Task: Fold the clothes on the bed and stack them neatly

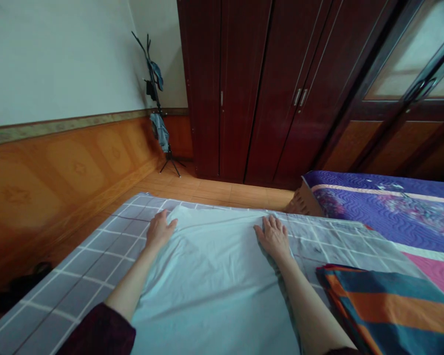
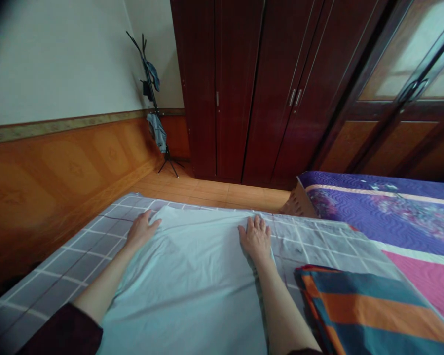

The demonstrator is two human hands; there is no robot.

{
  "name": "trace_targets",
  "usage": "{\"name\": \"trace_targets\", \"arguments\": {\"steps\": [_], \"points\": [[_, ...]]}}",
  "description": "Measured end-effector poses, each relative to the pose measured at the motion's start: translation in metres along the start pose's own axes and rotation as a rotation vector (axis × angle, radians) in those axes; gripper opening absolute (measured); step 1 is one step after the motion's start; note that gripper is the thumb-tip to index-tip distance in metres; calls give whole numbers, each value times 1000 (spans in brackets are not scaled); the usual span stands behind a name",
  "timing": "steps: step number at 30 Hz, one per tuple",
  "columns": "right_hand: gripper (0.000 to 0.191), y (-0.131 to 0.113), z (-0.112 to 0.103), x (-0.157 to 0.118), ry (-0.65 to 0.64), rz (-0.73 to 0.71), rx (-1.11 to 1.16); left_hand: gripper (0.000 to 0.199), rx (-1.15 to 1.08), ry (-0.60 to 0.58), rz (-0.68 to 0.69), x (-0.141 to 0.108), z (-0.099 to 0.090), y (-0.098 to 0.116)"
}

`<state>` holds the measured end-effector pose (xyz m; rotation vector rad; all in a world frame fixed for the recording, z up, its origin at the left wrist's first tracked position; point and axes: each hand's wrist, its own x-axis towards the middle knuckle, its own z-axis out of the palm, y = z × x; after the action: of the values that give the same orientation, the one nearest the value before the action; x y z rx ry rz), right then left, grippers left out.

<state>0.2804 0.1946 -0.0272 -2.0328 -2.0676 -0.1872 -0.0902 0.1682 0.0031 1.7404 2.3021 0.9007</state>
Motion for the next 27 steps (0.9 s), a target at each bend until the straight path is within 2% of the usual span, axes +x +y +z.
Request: {"name": "trace_targets", "arguments": {"steps": [3, 7, 10, 15, 19, 21, 23, 27], "points": [[52, 1, 0, 1, 10, 7, 5, 20, 10, 11, -22, 12, 8, 6], [52, 2, 2, 2, 18, 11, 0, 8, -99, -79, 178, -8, 34, 33], [53, 2, 3, 2, 23, 13, -6, 7, -188, -144, 279, -17, 42, 43], [53, 4, 6, 3, 34, -5, -13, 33, -197, -12, 110, -7, 32, 24], [52, 4, 6, 3, 47, -10, -19, 58, -219, 1, 2, 1, 32, 8], [51, 4, 6, 3, 54, -6, -25, 56, -256, -4, -43, 4, 35, 4], [51, 4, 6, 3, 65, -6, -30, 47, -298, -9, -64, 5, 37, 4], [50, 5, 9, 4, 89, -22, -33, 22, -367, -106, 39, -1, 37, 15]]}}
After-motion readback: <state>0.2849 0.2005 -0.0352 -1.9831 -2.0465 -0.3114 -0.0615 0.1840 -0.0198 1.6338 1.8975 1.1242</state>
